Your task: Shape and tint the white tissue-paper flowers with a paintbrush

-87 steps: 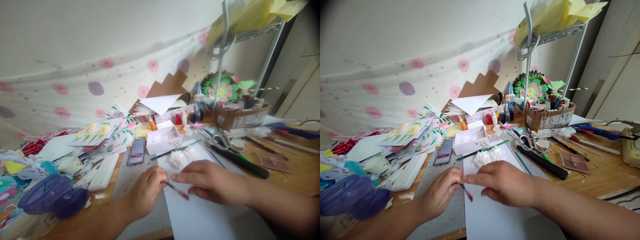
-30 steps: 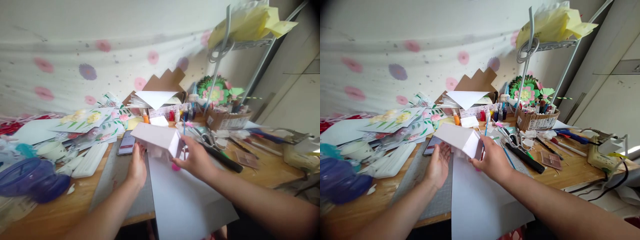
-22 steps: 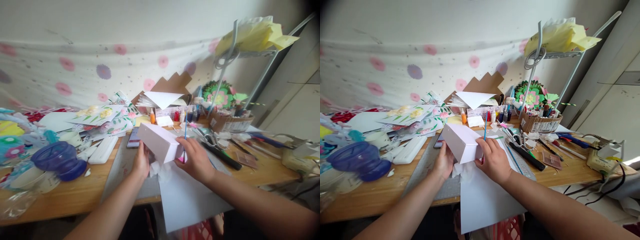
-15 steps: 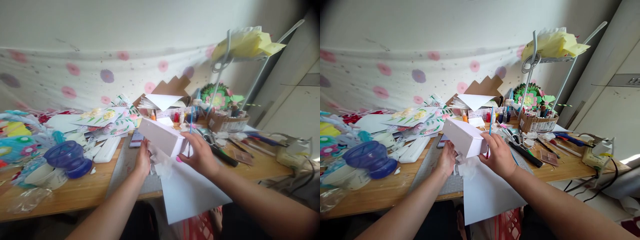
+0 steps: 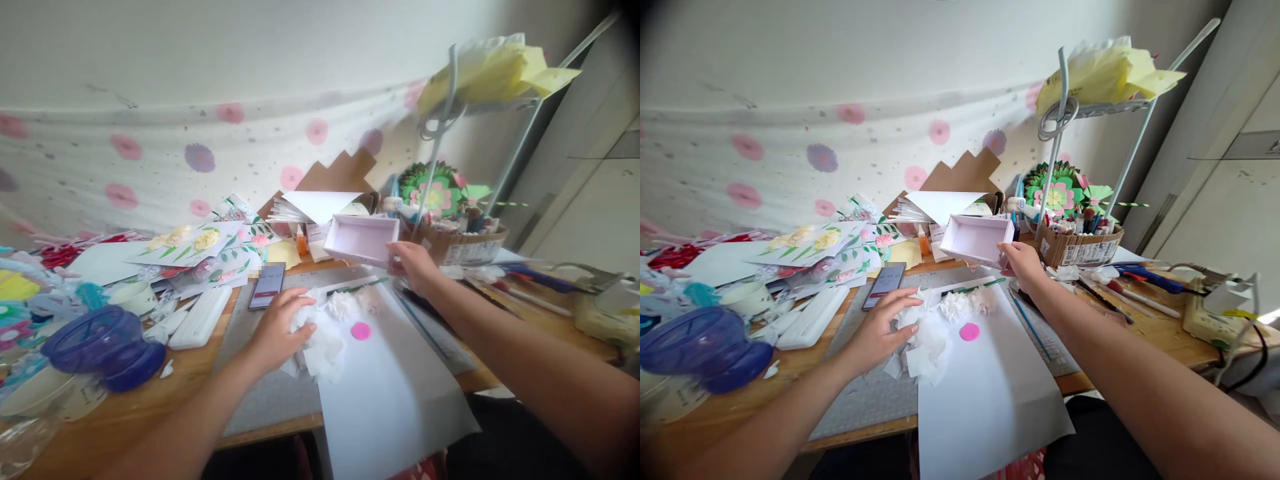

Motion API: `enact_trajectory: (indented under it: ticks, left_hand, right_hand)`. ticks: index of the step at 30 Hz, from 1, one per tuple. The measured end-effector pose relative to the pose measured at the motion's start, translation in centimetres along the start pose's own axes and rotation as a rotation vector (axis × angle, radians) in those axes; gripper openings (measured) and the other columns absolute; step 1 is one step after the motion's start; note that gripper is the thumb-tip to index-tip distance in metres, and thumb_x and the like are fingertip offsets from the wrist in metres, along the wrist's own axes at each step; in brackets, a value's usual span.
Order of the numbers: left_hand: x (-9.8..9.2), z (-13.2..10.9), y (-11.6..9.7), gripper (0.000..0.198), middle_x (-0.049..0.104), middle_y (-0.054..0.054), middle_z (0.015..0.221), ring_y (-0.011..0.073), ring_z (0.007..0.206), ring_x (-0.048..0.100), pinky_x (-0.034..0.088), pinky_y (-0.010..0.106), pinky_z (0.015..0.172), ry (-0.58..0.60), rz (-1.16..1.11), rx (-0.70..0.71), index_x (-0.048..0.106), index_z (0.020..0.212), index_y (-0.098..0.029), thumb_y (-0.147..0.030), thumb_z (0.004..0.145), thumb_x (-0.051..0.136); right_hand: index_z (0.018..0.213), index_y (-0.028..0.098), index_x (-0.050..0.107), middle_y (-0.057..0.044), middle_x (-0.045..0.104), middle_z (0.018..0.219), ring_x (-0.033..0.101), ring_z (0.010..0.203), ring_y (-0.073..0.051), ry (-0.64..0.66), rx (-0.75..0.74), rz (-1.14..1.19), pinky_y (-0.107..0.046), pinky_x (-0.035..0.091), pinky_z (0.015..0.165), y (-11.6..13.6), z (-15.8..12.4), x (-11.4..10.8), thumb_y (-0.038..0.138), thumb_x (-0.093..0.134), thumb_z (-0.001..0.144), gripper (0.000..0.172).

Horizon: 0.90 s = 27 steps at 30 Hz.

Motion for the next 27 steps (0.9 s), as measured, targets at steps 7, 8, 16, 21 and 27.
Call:
enact_trajectory:
  ticks: [7, 8, 16, 21, 27]
  left_hand:
    - [3.2, 1.3, -3.4, 0.027, 0.056, 0.003, 0.112, 0.0265, 0.108, 0.046, 0.028, 0.048, 0.098, 0.378, 0.628, 0.240, 0.065, 0.100, -0.033, -0.021, 0.078, 0.056]
    - [4.3, 1.1, -4.0, 0.032, 0.055, 0.002, 0.115, 0.0263, 0.110, 0.045, 0.026, 0.048, 0.099, 0.466, 0.609, 0.283, 0.063, 0.104, -0.035, -0.018, 0.078, 0.056]
    - [9.1, 0.9, -5.4, 0.026, 0.058, -0.001, 0.109, 0.0251, 0.109, 0.047, 0.008, 0.055, 0.106, 0.783, 0.508, 0.420, 0.067, 0.069, -0.030, -0.005, 0.070, 0.058]
    - [7.2, 4.1, -5.9, 0.013, 0.060, 0.000, 0.090, 0.0189, 0.091, 0.056, 0.038, 0.036, 0.091, 0.521, 0.337, 0.233, 0.062, 0.070, -0.023, -0.014, 0.074, 0.055]
    - [8.9, 4.9, -3.4, 0.005, 0.061, -0.002, 0.075, 0.0122, 0.070, 0.056, 0.044, 0.023, 0.064, 0.175, -0.004, -0.074, 0.059, 0.078, -0.020, -0.022, 0.080, 0.054]
  right_hand:
    - [0.105, 0.013, 0.056, -0.005, 0.061, 0.095, 0.060, 0.075, -0.013, 0.082, 0.111, 0.006, -0.030, 0.052, 0.065, -3.1, 3.4, 2.8, 0.036, 0.050, 0.089, 0.029]
    - [0.105, 0.012, 0.055, -0.006, 0.061, 0.095, 0.061, 0.073, -0.013, 0.065, 0.094, -0.008, -0.030, 0.052, 0.063, -3.1, 3.7, 2.6, 0.040, 0.052, 0.087, 0.033]
    - [0.110, 0.016, 0.050, -0.012, 0.061, 0.113, 0.060, 0.100, -0.022, -0.023, -0.218, -0.027, -0.036, 0.049, 0.084, 2.2, 0.4, -2.3, 0.026, 0.072, 0.068, 0.048]
    - [0.090, 0.017, 0.063, -0.004, 0.068, 0.076, 0.065, 0.070, -0.014, 0.112, -0.352, 0.160, -0.031, 0.051, 0.071, 5.6, -5.2, -3.9, 0.022, 0.055, 0.084, 0.012]
    - [0.090, 0.019, 0.068, -0.003, 0.064, 0.067, 0.059, 0.053, -0.012, 0.285, -0.204, 0.452, -0.025, 0.049, 0.049, 2.7, -6.4, -1.9, 0.038, 0.060, 0.081, 0.022]
Point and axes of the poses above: each hand's wrist, its own z-axis towards the middle knuckle, its own x-axis out of the palm, y = z × x, the point moved 9 cm from there along z, towards the middle knuckle
